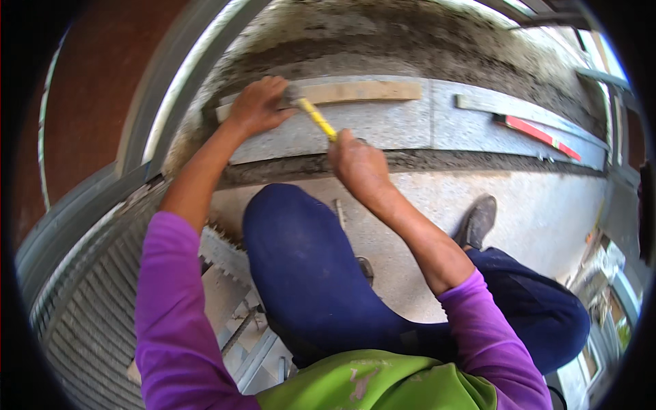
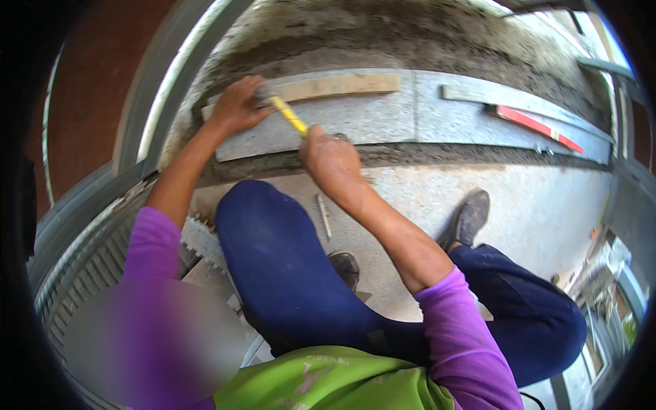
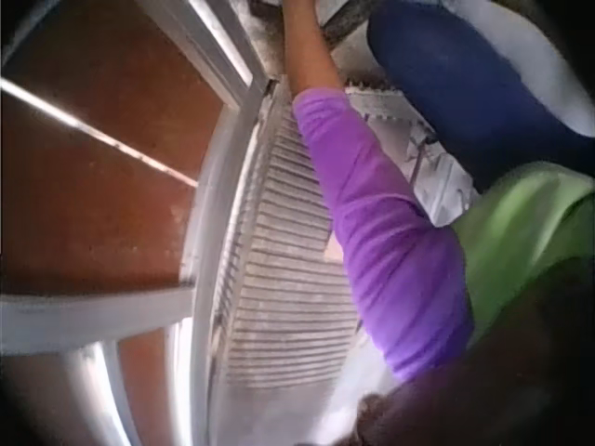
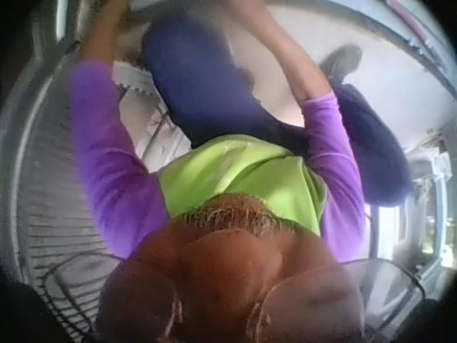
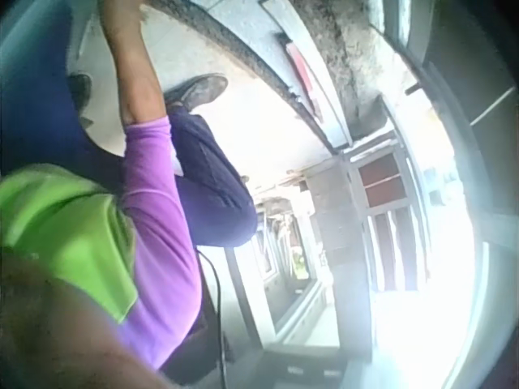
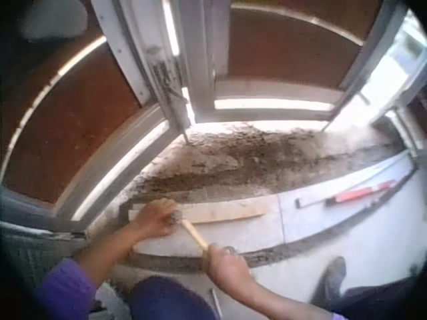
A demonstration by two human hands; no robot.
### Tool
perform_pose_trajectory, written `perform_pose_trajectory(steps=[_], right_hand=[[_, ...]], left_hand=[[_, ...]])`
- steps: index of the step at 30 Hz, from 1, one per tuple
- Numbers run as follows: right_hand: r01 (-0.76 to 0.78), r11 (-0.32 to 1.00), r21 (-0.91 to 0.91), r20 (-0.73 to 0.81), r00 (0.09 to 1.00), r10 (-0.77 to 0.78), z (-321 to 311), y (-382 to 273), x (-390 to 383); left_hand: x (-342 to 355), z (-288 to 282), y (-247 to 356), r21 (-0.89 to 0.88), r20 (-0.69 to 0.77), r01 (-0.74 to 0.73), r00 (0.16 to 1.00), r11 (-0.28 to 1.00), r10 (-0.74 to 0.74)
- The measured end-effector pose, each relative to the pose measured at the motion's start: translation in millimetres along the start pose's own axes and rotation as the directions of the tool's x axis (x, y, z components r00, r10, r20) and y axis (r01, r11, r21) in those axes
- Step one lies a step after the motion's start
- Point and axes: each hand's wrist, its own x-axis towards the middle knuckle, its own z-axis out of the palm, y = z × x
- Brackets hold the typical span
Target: Leveling and installing stone tiles on a mortar ledge using a spirit level and a hammer.
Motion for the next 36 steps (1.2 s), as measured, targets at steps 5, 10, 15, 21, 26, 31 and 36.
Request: perform_pose_trajectory(steps=[5,10,15,21,26,31,36], right_hand=[[0.092,0.995,0.047,-0.041,0.995,-0.091,-18.0,-10.3,-4.9],[0.079,0.991,0.111,-0.100,0.993,-0.068,-1.7,6.1,3.5],[0.076,0.991,0.114,-0.012,0.997,-0.075,-1.8,3.1,4.1],[0.045,0.986,0.163,-0.002,0.999,-0.045,-8.0,5.2,-1.5],[0.161,0.974,0.159,-0.155,0.979,-0.136,-19.4,-6.9,-14.0],[0.070,0.993,0.095,-0.032,0.997,-0.067,1.5,12.1,3.1],[0.054,0.989,0.137,-0.025,0.998,-0.051,2.1,12.9,0.1]], left_hand=[[1.2,-6.8,4.6,0.057,0.116,0.053,0.991,0.997,-0.060],[12.4,-7.1,15.0,0.011,0.105,0.112,0.988,0.994,-0.113],[11.9,-6.8,9.4,0.033,0.139,0.131,0.981,0.991,-0.134],[14.9,-2.0,11.2,0.011,0.136,0.097,0.986,0.995,-0.098],[4.0,0.0,-6.3,0.030,0.078,0.016,0.997,0.999,-0.018],[15.1,-5.4,16.9,0.032,0.083,0.050,0.995,0.998,-0.052],[12.3,-7.8,15.0,0.057,0.112,0.035,0.993,0.998,-0.041]])
